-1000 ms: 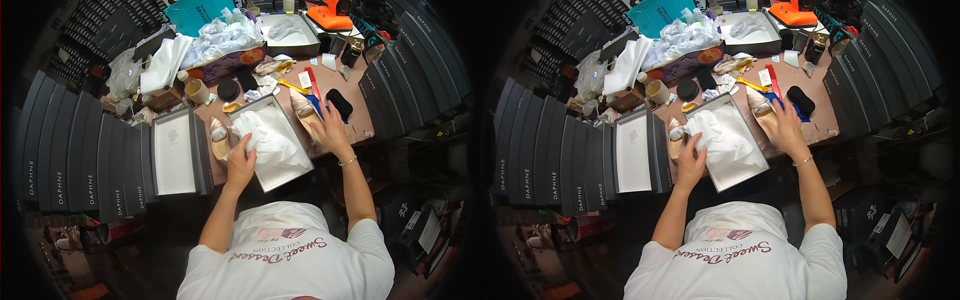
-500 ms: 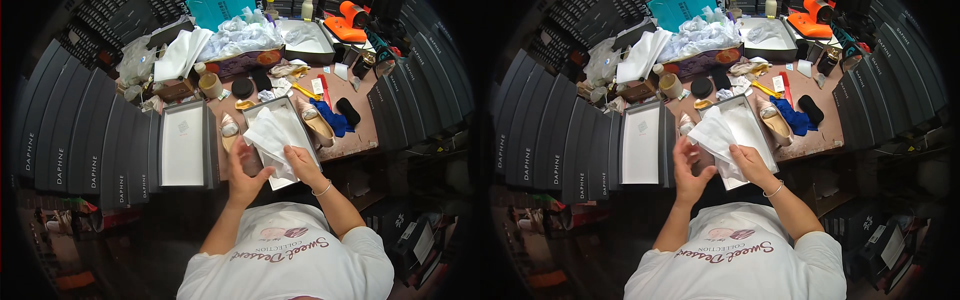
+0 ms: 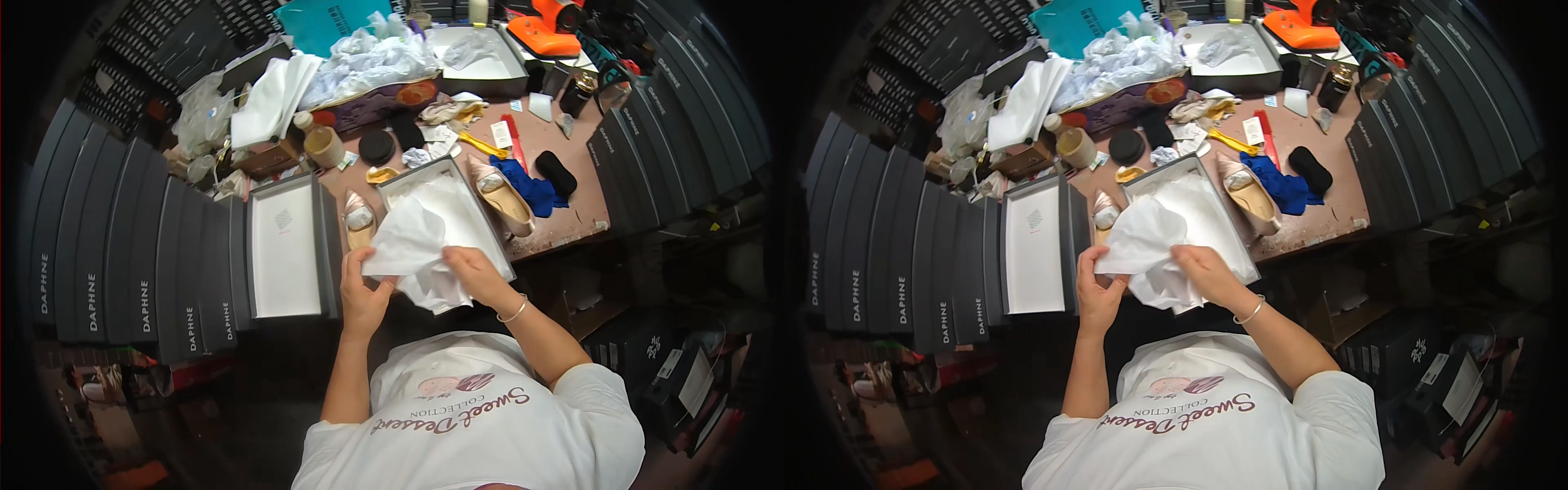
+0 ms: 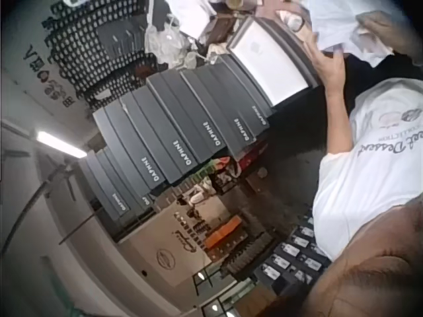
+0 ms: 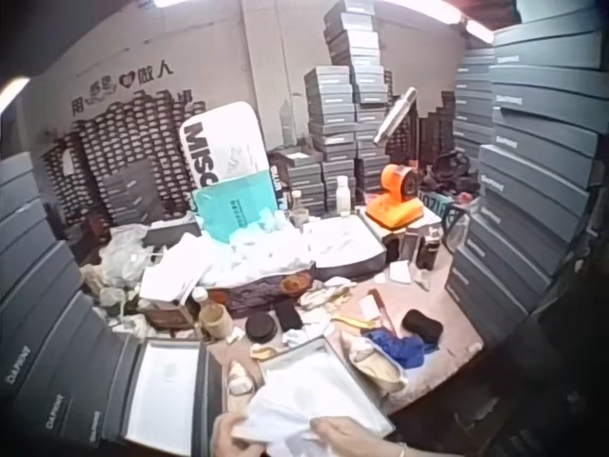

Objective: Checking shoe quality and packing them into boxes in a manufacturing setting.

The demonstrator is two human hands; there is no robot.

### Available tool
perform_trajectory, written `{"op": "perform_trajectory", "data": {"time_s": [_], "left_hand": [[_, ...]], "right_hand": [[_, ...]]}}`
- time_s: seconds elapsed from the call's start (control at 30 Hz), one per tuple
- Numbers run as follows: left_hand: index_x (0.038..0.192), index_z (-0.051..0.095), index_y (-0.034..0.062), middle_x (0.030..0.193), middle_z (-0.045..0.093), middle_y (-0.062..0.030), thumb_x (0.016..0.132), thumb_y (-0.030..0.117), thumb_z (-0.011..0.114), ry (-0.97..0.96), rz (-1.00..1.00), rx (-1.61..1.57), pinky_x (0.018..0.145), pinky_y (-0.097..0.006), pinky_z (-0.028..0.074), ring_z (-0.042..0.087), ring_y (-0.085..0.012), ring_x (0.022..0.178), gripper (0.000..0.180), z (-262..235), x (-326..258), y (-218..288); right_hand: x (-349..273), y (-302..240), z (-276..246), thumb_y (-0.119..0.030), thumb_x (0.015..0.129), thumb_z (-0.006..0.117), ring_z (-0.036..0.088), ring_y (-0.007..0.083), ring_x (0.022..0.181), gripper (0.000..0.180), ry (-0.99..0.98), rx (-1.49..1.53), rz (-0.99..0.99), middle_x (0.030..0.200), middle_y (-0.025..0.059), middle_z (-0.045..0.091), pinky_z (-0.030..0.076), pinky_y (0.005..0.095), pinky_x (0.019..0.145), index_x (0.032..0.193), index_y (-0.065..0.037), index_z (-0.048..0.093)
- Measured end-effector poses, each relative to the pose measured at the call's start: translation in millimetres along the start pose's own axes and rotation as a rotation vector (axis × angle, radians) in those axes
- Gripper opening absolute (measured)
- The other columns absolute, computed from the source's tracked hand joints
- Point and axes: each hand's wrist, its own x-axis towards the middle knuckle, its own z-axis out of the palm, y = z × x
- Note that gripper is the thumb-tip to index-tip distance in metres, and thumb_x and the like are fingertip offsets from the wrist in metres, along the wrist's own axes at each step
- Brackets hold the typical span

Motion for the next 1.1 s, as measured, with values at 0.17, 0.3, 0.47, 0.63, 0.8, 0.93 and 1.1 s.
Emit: {"op": "perform_trajectory", "data": {"time_s": [0.17, 0.3, 0.47, 0.63, 0.8, 0.93, 1.1], "left_hand": [[0.106, 0.06, -0.0024, 0.098, 0.062, -0.0057, 0.087, -0.005, 0.05, 0.115, -0.145, -0.363, 0.08, -0.024, 0.047, 0.058, -0.0125, 0.09, 0.022, 4, 28, -8], [0.099, 0.058, -0.0028, 0.091, 0.059, -0.0062, 0.094, 0.016, 0.057, 0.296, 0.242, -0.358, 0.071, -0.024, 0.047, 0.056, -0.0107, 0.076, 0.02, -29, 62, 59], [0.085, 0.058, -0.0029, 0.088, 0.054, -0.0075, 0.08, 0.005, 0.07, 0.206, 0.66, 0.285, 0.062, -0.025, 0.041, 0.053, -0.0158, 0.078, 0.015, 13, 88, 86], [0.082, 0.067, 0.0, 0.069, 0.056, -0.0076, 0.078, 0.014, 0.075, 0.07, 0.297, 0.235, 0.053, -0.029, 0.04, 0.051, -0.0159, 0.057, 0.016, 55, 117, 41], [0.085, 0.065, -0.0008, 0.069, 0.055, 0.001, 0.079, 0.012, 0.076, 0.115, 0.135, -0.097, 0.052, -0.023, 0.037, 0.044, -0.0059, 0.058, 0.018, 82, 129, 25], [0.088, 0.066, 0.0005, 0.069, 0.054, 0.0021, 0.079, 0.007, 0.075, 0.094, 0.105, -0.29, 0.053, -0.02, 0.035, 0.043, -0.0045, 0.059, 0.014, 75, 104, 48], [0.094, 0.071, 0.0027, 0.07, 0.055, 0.0001, 0.08, 0.008, 0.073, -0.007, 0.235, 0.05, 0.053, -0.022, 0.036, 0.045, -0.0069, 0.059, 0.015, 39, 65, 50]], "right_hand": [[-9, -58, -27, -0.019, 0.086, 0.067, 0.062, 0.0236, 0.084, 0.027, 0.075, -0.403, -0.169, 0.095, 0.0129, 0.063, 0.048, 0.033, 0.079, 0.104, 0.0, 0.062], [-31, -65, -112, -0.027, 0.066, 0.083, 0.048, 0.039, 0.121, 0.071, 0.38, -1.066, -0.041, 0.135, 0.0252, 0.044, 0.043, 0.0397, 0.098, 0.125, -0.004, 0.052], [0, 22, -162, -0.023, 0.066, 0.082, 0.046, 0.0411, 0.124, 0.067, 0.287, -0.82, -0.177, 0.131, 0.0291, 0.048, 0.04, 0.0407, 0.102, 0.124, -0.005, 0.055], [-53, -29, -158, -0.036, 0.078, 0.071, 0.068, 0.0217, 0.077, 0.058, 0.431, 0.302, -0.052, 0.097, 0.0156, 0.065, 0.055, 0.0271, 0.052, 0.11, 0.01, 0.057], [-138, -85, -125, -0.054, 0.072, 0.069, 0.066, 0.0205, 0.07, 0.074, 0.285, 0.288, -0.165, 0.095, 0.0176, 0.066, 0.052, 0.0264, 0.054, 0.104, 0.012, 0.059], [-125, -80, -95, -0.046, 0.073, 0.069, 0.066, 0.0219, 0.064, 0.069, 0.062, 0.331, -0.013, 0.087, 0.017, 0.067, 0.052, 0.0255, 0.051, 0.104, 0.015, 0.06], [-71, -17, -70, -0.046, 0.09, 0.054, 0.066, 0.0243, 0.066, 0.058, 0.271, 0.79, 0.051, 0.09, 0.016, 0.067, 0.05, 0.0256, 0.046, 0.115, 0.006, 0.056]]}}
